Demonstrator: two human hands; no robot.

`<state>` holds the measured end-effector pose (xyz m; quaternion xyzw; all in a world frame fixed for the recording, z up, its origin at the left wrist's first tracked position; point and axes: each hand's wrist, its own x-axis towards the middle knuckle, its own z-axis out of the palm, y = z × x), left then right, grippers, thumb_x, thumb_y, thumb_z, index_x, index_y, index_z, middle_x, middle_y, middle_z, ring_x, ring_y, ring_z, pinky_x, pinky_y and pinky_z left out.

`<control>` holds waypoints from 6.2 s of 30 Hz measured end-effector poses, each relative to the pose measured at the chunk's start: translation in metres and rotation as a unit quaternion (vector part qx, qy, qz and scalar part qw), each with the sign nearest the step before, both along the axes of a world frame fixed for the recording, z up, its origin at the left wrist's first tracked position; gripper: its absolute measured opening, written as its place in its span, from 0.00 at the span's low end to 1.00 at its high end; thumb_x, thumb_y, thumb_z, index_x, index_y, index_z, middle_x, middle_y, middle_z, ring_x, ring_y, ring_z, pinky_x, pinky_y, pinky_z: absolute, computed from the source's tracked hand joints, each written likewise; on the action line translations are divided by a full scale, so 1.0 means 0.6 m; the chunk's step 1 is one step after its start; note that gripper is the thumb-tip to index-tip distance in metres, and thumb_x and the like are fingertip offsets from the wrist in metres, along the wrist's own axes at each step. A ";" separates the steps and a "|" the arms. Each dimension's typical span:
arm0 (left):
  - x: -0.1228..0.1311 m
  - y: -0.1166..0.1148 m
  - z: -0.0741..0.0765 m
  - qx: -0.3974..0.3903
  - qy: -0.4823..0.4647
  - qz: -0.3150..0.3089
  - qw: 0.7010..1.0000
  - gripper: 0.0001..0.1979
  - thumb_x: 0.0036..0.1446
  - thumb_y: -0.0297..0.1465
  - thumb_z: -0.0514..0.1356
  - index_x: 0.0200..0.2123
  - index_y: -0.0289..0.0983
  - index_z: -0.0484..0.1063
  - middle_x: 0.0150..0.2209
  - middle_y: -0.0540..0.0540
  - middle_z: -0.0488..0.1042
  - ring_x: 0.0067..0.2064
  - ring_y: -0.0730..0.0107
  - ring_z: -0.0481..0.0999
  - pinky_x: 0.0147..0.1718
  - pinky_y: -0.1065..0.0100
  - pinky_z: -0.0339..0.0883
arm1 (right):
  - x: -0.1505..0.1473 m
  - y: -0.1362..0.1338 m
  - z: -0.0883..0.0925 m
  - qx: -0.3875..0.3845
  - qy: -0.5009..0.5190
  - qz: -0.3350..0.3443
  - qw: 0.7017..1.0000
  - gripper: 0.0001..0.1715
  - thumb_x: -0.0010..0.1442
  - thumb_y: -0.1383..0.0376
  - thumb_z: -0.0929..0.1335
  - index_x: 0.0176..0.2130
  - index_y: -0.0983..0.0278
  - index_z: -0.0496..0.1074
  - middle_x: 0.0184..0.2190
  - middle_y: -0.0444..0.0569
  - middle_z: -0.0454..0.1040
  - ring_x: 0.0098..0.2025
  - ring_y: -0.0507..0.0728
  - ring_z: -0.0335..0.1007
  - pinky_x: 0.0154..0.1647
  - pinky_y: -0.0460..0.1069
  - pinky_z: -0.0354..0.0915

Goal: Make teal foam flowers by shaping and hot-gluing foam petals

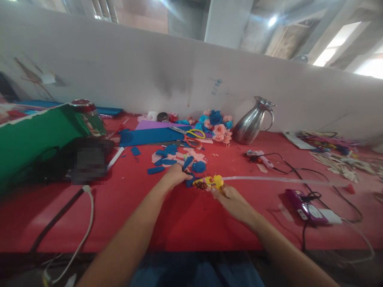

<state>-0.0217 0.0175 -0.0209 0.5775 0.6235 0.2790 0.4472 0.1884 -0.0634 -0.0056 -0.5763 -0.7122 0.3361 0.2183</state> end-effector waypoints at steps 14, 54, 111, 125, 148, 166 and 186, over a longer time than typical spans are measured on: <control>-0.001 0.000 0.022 -0.007 0.094 -0.023 0.995 0.09 0.33 0.25 0.67 0.19 0.37 0.69 0.22 0.49 0.73 0.28 0.65 0.73 0.27 0.69 0.60 | 0.004 0.011 0.001 0.024 -0.048 -0.003 0.999 0.24 0.61 0.50 0.58 0.22 0.62 0.55 0.18 0.42 0.59 0.22 0.50 0.54 0.23 0.46 0.48; 0.001 0.003 0.019 0.002 0.136 -0.050 0.990 0.07 0.37 0.25 0.67 0.22 0.36 0.71 0.26 0.46 0.76 0.31 0.63 0.75 0.28 0.69 0.61 | 0.007 0.020 0.012 0.048 -0.154 -0.012 0.987 0.20 0.62 0.54 0.58 0.29 0.64 0.65 0.21 0.48 0.69 0.23 0.53 0.61 0.24 0.46 0.48; 0.016 -0.020 0.046 0.070 -0.380 0.035 0.922 0.09 0.53 0.36 0.62 0.31 0.35 0.73 0.25 0.51 0.69 0.24 0.78 0.60 0.28 0.73 0.57 | -0.066 0.125 0.035 0.033 0.497 -0.184 0.847 0.16 0.44 0.54 0.73 0.27 0.64 0.78 0.22 0.46 0.74 0.24 0.52 0.63 0.26 0.47 0.60; 0.023 -0.027 0.052 -0.068 -0.539 0.073 0.837 0.09 0.44 0.27 0.69 0.29 0.35 0.71 0.31 0.50 0.72 0.25 0.81 0.64 0.27 0.75 0.65 | -0.073 0.123 0.033 0.015 0.546 -0.201 0.813 0.16 0.42 0.55 0.75 0.28 0.65 0.79 0.24 0.47 0.76 0.25 0.52 0.66 0.25 0.46 0.63; 0.044 -0.024 0.033 -0.047 -0.516 0.081 0.851 0.11 0.36 0.27 0.72 0.24 0.34 0.74 0.24 0.51 0.71 0.26 0.81 0.67 0.27 0.78 0.64 | -0.097 0.107 0.032 0.024 0.556 -0.129 0.821 0.14 0.49 0.56 0.71 0.31 0.64 0.79 0.25 0.46 0.76 0.28 0.53 0.69 0.32 0.48 0.66; 0.038 -0.020 0.023 0.003 -0.506 0.060 0.860 0.08 0.43 0.27 0.69 0.27 0.34 0.73 0.22 0.53 0.67 0.24 0.80 0.65 0.26 0.77 0.61 | -0.099 0.104 0.024 0.039 0.539 -0.116 0.833 0.13 0.52 0.58 0.70 0.35 0.64 0.79 0.28 0.46 0.77 0.30 0.54 0.71 0.34 0.47 0.67; 0.031 -0.018 0.027 -0.035 -0.527 0.076 0.846 0.10 0.40 0.26 0.70 0.28 0.34 0.73 0.23 0.54 0.69 0.23 0.83 0.65 0.25 0.79 0.62 | -0.089 0.106 0.033 -0.008 0.555 -0.134 0.821 0.15 0.51 0.54 0.70 0.32 0.63 0.78 0.24 0.45 0.76 0.25 0.52 0.69 0.29 0.46 0.64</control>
